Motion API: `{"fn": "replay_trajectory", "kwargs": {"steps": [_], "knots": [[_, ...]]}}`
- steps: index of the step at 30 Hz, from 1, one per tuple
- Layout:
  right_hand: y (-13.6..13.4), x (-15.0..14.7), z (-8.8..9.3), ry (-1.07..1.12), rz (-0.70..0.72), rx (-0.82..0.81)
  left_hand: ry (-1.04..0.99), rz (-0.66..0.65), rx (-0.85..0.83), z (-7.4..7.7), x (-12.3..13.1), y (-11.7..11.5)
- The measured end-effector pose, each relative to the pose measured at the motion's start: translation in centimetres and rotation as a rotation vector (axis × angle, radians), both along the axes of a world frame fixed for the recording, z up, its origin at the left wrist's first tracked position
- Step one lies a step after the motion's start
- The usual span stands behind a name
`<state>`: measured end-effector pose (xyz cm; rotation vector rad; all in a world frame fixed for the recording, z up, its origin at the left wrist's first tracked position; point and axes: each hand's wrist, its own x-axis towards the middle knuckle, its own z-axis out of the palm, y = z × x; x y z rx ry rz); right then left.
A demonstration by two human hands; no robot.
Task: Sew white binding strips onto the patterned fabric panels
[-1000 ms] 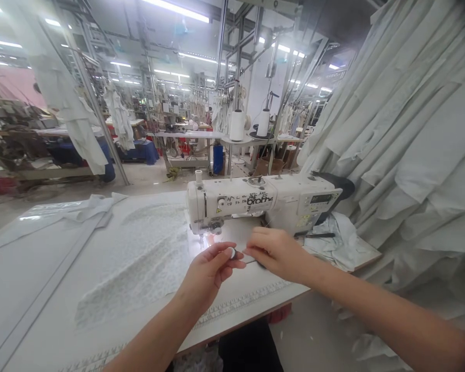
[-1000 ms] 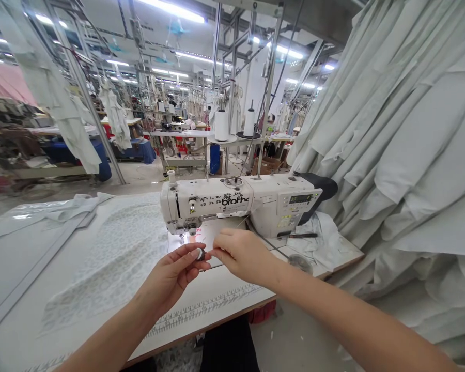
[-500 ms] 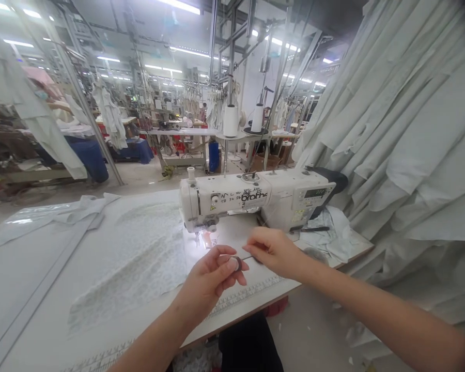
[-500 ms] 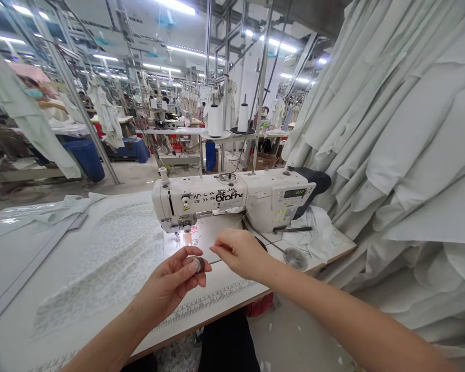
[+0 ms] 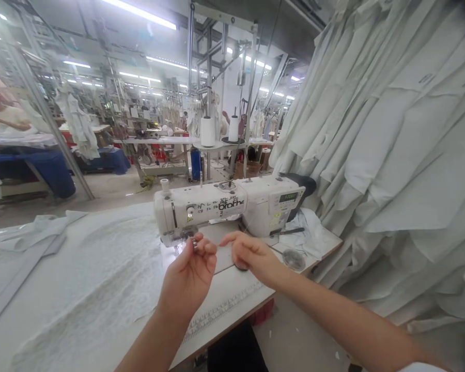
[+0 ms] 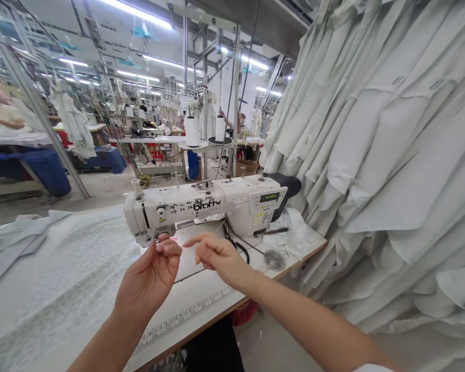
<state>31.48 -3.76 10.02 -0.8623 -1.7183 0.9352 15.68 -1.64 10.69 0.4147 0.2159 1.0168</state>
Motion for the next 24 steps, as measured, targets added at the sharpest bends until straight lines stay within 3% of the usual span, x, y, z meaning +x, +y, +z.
{"fn": "replay_trajectory", "kwargs": {"steps": [3,5,7,8,10,13,15,18,20,24], "knots": [[0.3,0.3,1.2,0.174,0.193,-0.335,0.091,-0.11,0.064,-0.3,0.8,0.3],[0.4,0.7,1.8,0.014,0.254,-0.464,0.332,-0.246,0.182,-0.9,0.3,0.5],[0.1,0.9,2.1,-0.255,0.198,-0.512,0.58,-0.327,0.282,-1.7,-0.9,0.8],[-0.2,0.8,2.2,-0.386,0.139,-0.479,0.678,-0.322,0.314,-2.1,-1.7,0.8],[-1.0,-0.1,2.1,-0.566,0.041,-0.213,0.801,-0.253,0.358,-2.8,-3.0,0.5],[-2.2,-2.3,1.7,-0.678,-0.014,0.329,0.791,-0.131,0.373,-3.3,-4.3,-0.9],[-2.6,-4.0,1.3,-0.757,-0.058,0.502,0.745,-0.085,0.341,-3.2,-4.7,-2.1],[-2.5,-5.7,0.9,-0.881,-0.075,0.596,0.763,-0.015,0.288,-2.9,-5.5,-3.5],[-2.3,-6.2,1.1,-0.851,-0.044,0.599,0.815,0.018,0.254,-2.9,-6.4,-3.8],[-2.2,-6.3,2.3,-0.441,0.022,0.169,0.845,0.134,0.183,-3.0,-8.4,-3.4]]}}
